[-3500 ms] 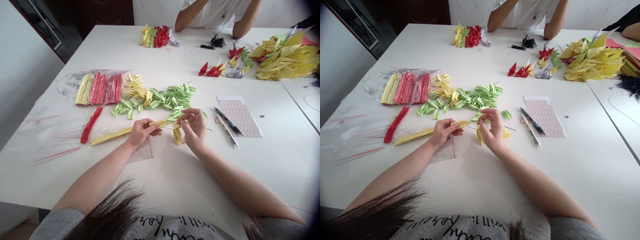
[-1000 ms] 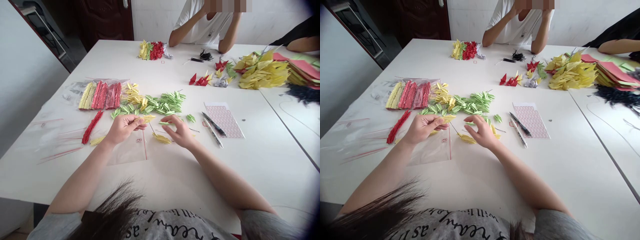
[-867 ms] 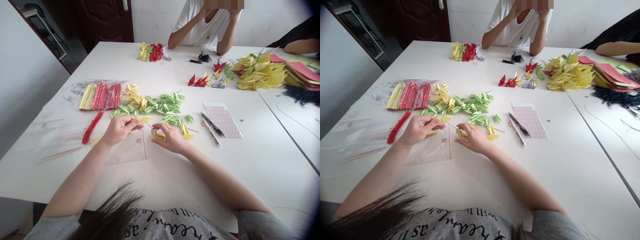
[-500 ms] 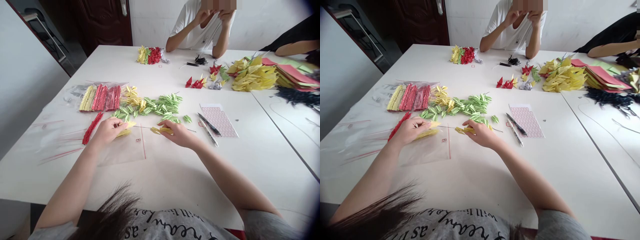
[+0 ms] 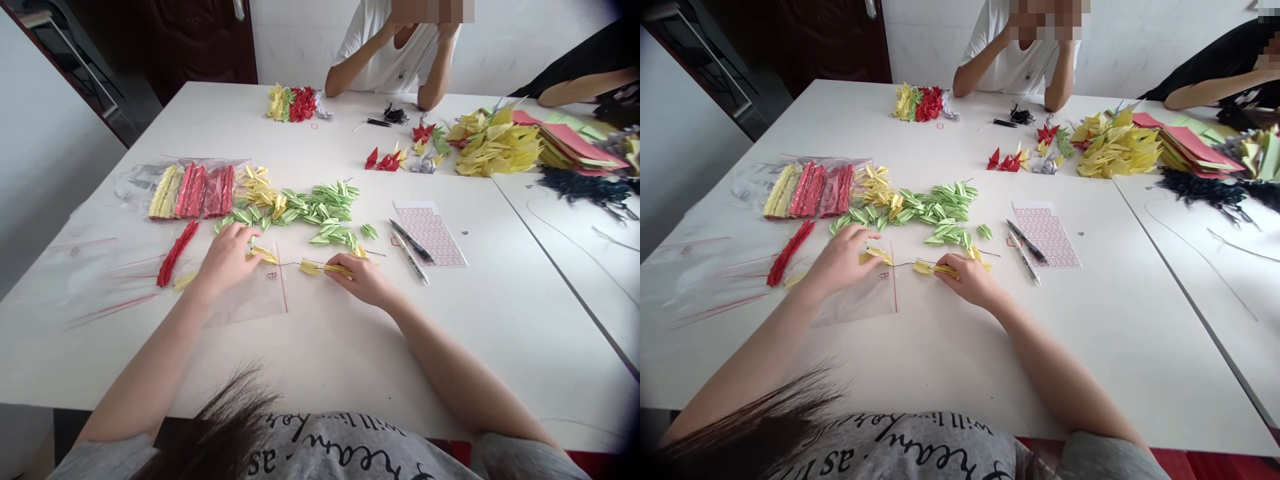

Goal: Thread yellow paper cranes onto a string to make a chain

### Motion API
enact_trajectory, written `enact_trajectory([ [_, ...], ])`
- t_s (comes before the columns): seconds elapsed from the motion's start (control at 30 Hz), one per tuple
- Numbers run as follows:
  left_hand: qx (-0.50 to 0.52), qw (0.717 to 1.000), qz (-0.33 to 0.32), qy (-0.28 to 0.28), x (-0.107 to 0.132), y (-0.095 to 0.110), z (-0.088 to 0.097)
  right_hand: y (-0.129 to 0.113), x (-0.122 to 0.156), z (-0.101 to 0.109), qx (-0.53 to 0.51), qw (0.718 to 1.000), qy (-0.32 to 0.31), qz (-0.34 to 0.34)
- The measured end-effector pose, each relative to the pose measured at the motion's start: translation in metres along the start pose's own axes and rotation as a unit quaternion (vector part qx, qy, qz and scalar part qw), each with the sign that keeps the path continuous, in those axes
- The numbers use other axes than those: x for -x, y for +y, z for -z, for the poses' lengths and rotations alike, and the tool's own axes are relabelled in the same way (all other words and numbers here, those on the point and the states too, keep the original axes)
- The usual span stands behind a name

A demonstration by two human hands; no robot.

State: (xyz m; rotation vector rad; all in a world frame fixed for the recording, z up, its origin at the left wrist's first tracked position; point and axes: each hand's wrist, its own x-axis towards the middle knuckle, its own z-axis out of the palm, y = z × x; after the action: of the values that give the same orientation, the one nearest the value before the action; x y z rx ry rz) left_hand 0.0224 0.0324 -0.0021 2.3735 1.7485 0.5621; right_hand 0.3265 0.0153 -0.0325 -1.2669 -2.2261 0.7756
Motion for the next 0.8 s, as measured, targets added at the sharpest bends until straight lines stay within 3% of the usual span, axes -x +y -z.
enact_trajectory([
  [0.1, 0.05, 0.989, -0.122, -0.071, 0.0, 0.032, -0.014, 0.005, 0.001, -0.006, 0.027, 0.999, 0.01, 0.031],
  [0.23, 0.057, 0.975, -0.176, -0.119, -0.001, 0.061, -0.043, 0.007, 0.001, -0.013, 0.072, 0.992, 0.03, 0.1],
  [0.37, 0.029, 0.976, -0.196, -0.086, -0.003, 0.064, -0.061, 0.006, 0.002, -0.012, 0.105, 0.983, 0.051, 0.141],
  [0.53, 0.067, 0.976, -0.204, -0.034, 0.001, 0.053, -0.069, 0.012, 0.002, -0.005, 0.143, 0.978, 0.068, 0.137],
  [0.8, 0.024, 0.986, -0.156, 0.059, 0.005, 0.051, -0.076, 0.019, 0.003, 0.003, 0.161, 0.975, 0.061, 0.139],
])
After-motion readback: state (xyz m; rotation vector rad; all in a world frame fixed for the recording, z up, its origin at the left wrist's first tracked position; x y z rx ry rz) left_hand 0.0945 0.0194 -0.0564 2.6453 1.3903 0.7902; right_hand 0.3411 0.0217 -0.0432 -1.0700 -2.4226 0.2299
